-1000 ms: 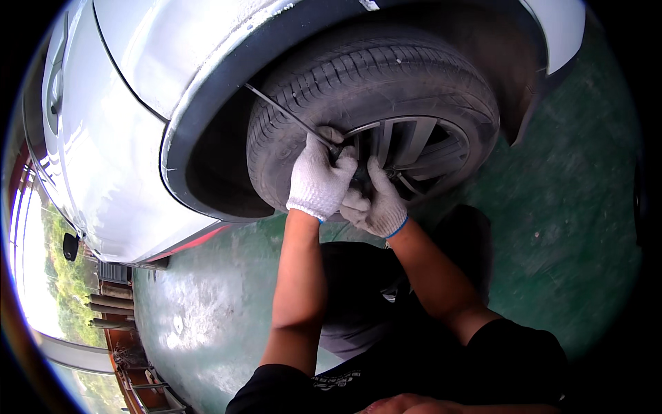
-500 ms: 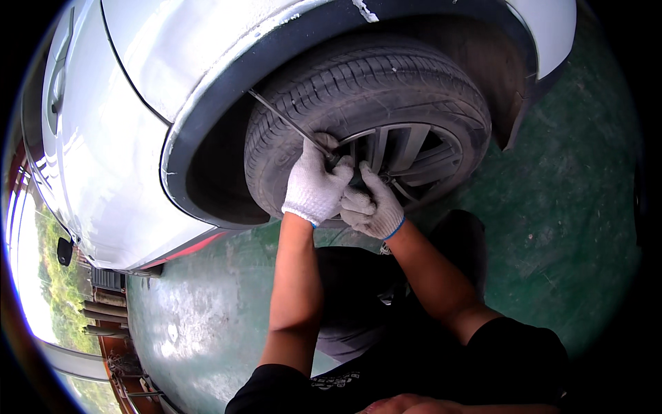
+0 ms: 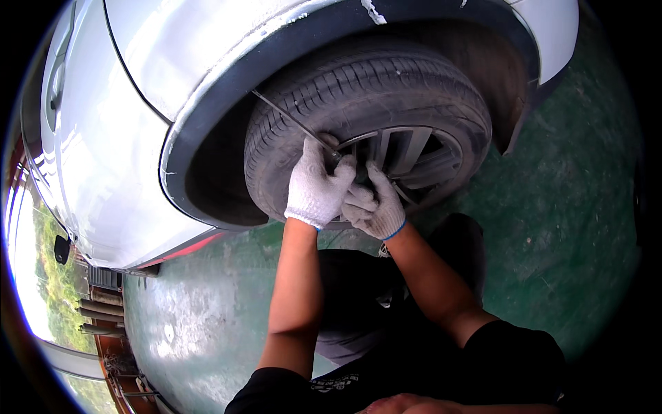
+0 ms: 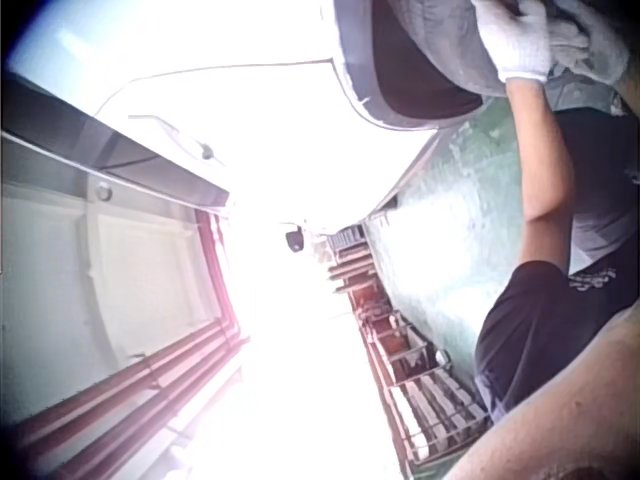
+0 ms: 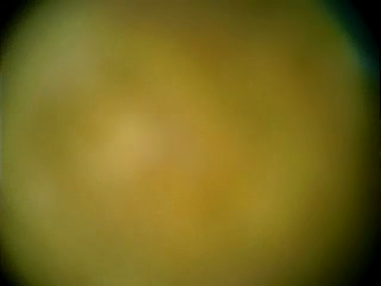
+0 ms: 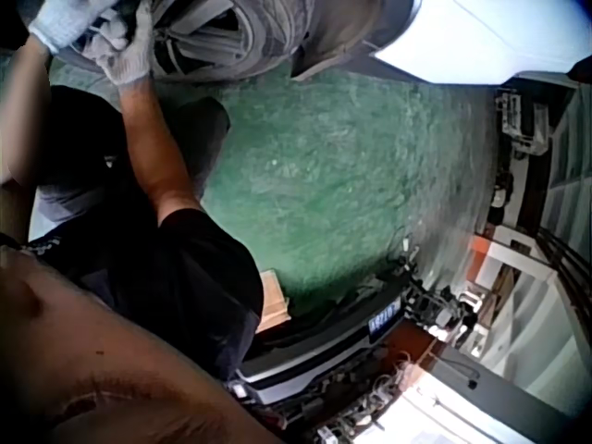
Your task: The person uses a screwdriver to pry and remove a black plastic trim piece from the wheel arch of a white car. They work along the edge of the trim, detaching it from the vehicle's body.
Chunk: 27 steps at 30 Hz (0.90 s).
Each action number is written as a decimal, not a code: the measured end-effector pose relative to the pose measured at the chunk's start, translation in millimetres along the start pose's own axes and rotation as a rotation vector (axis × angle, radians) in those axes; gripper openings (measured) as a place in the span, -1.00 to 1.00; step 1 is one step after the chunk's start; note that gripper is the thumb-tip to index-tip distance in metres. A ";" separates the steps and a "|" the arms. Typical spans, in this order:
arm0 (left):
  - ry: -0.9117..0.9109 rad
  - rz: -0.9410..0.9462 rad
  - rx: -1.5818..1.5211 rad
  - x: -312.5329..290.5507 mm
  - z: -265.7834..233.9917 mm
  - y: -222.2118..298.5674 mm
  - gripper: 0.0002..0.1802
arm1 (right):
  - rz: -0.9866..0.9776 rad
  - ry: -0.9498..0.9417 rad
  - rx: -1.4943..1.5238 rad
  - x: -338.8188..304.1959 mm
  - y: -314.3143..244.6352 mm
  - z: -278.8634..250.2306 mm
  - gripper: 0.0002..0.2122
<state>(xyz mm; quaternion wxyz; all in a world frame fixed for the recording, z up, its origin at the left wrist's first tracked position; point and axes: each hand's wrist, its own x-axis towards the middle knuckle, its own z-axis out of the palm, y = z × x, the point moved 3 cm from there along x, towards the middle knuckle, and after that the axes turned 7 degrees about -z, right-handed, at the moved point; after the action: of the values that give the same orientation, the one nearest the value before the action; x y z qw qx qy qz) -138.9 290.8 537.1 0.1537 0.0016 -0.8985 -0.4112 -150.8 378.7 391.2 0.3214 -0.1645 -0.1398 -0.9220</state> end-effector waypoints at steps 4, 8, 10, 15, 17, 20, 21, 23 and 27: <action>0.048 -0.108 0.134 -3.5 1.7 7.5 -0.54 | -0.247 0.264 -0.174 -2.1 9.2 20.9 -0.72; 0.008 -0.204 0.005 -1.6 5.2 13.3 -0.61 | -0.244 0.263 -0.105 -4.1 9.3 37.2 -0.74; 0.026 -0.100 0.013 -4.1 3.6 16.7 -0.63 | 0.018 -0.133 -0.018 2.9 2.5 1.4 -0.72; 0.016 -0.038 -0.088 -5.5 0.7 17.4 -0.65 | -0.162 -0.006 -0.012 1.4 -2.7 -4.0 -0.70; 0.092 0.007 -0.180 -0.6 0.2 7.6 -0.68 | -0.183 0.101 -0.100 -3.4 1.6 9.7 -0.70; 0.327 0.149 -0.343 8.6 -14.6 8.9 -0.69 | -0.197 0.047 -0.081 -6.8 8.7 7.7 -0.58; 0.342 0.126 -0.460 14.6 -21.9 16.9 -0.68 | -0.200 0.093 -0.086 -7.0 7.7 9.9 -0.58; 0.347 0.102 -0.740 24.4 -37.8 33.8 -0.65 | -0.177 0.305 -0.083 -4.8 15.7 37.1 -0.65; 0.157 0.165 -1.130 52.1 -49.0 41.8 -0.66 | 0.136 0.067 -0.069 -0.6 9.3 24.5 -0.42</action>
<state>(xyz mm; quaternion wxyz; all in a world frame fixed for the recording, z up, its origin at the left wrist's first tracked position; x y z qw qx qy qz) -169.8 275.5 612.4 0.2283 -0.1203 -0.5223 -0.8128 -139.1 380.9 414.5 0.3818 -0.1538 -0.0854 -0.9074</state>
